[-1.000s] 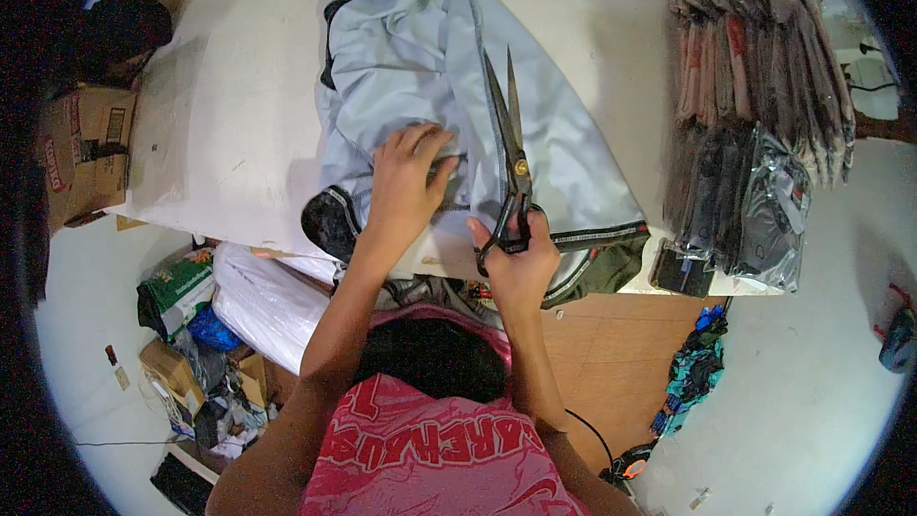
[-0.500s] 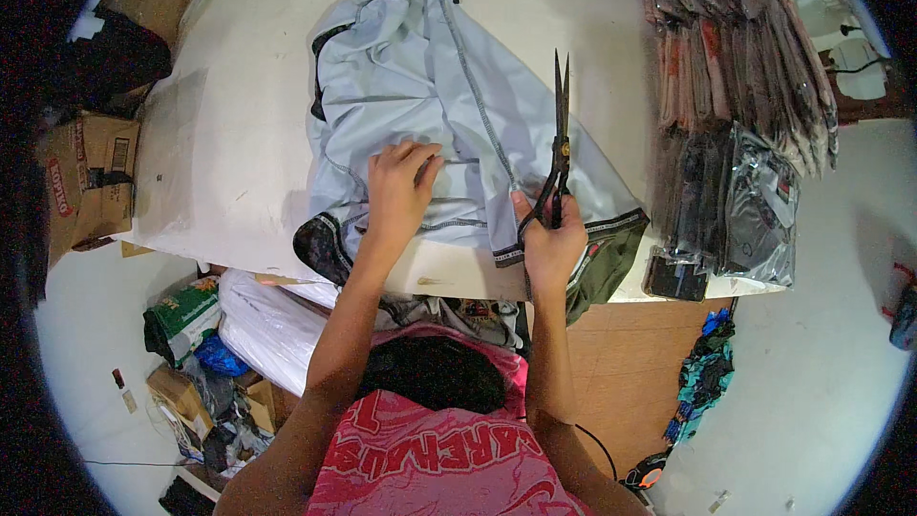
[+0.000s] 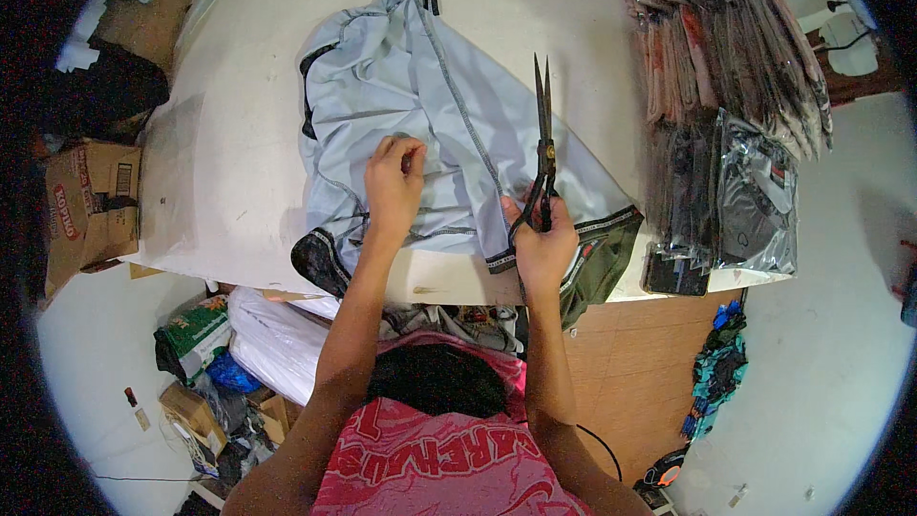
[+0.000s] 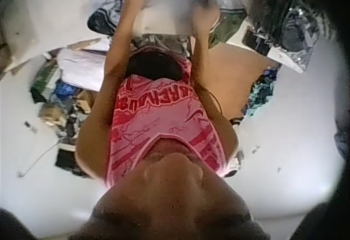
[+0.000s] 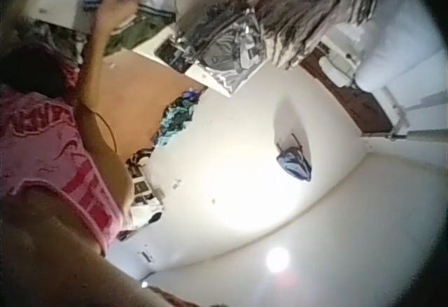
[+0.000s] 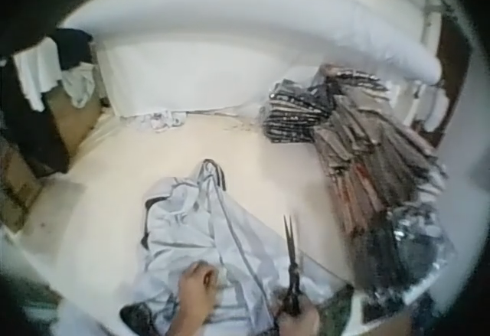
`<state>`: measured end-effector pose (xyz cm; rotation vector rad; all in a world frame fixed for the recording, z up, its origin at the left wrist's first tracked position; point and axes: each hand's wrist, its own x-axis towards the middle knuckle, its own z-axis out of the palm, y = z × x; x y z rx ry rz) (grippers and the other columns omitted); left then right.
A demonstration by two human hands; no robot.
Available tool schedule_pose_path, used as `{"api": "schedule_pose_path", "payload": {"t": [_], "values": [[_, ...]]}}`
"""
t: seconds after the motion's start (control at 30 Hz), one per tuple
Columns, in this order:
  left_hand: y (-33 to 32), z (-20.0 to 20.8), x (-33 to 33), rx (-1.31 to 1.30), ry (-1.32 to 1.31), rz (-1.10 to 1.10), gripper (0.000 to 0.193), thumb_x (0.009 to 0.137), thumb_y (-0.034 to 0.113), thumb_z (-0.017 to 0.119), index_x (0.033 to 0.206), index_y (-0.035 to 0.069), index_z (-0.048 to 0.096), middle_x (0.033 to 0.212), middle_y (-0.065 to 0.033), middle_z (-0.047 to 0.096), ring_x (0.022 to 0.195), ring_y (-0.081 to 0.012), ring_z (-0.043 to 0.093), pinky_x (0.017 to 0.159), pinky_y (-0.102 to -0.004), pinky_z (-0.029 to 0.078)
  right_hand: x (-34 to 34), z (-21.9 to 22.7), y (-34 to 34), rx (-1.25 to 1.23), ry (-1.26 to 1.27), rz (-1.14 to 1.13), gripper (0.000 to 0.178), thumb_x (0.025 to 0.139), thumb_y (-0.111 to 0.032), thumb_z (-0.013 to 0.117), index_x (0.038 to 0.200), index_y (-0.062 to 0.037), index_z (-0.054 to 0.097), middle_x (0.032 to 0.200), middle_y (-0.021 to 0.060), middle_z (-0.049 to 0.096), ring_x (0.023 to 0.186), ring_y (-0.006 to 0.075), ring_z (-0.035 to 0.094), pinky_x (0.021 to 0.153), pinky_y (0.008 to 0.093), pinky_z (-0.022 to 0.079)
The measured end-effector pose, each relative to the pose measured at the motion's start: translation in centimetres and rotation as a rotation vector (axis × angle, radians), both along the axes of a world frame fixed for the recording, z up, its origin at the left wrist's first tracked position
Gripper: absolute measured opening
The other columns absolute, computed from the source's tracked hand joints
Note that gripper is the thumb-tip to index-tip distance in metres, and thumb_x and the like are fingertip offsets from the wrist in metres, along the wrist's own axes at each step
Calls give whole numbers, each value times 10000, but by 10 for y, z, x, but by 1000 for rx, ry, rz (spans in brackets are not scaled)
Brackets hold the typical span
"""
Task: Use scissors to remove the hem tape from a jersey.
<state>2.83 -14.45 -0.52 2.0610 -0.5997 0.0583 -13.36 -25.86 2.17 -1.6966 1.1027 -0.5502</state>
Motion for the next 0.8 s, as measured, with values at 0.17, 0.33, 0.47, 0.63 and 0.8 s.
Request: {"api": "schedule_pose_path", "payload": {"t": [0.17,0.33,0.47,0.63,0.8], "values": [[-4,6,13,73,-37,-33,58,742,87,652,790,57,639,779,-63,594,736,-262,567,672,-377,392,0,-1,1,-3,15,-13,338,756,-121,747,1002,56,598,869,47,634,775,83,546,725,206,439],[-7,0,20,70,-213,-80,95,728,35,667,816,2,649,771,-112,611,628,-260,593,592,-336,468,1,5,3,-41,37,3,334,751,-139,752,988,46,605,832,31,630,735,67,527,672,203,432],[-9,0,20,62,-175,-83,102,729,27,662,827,7,642,792,-107,616,649,-270,598,607,-341,473,0,7,2,-88,94,18,333,749,-154,754,971,47,609,797,22,623,699,64,516,646,199,426],[-7,-1,22,92,-171,-65,98,744,8,644,837,3,611,799,-120,612,662,-262,602,601,-336,473,-1,7,2,-63,68,22,329,750,-154,749,963,54,610,787,31,626,689,65,521,643,201,429],[16,9,30,-75,-3,-9,70,788,19,612,851,-2,588,762,-150,595,638,-249,578,596,-326,461,-1,4,3,-77,25,10,329,751,-148,748,969,56,611,816,44,641,724,71,549,676,205,441]]}}
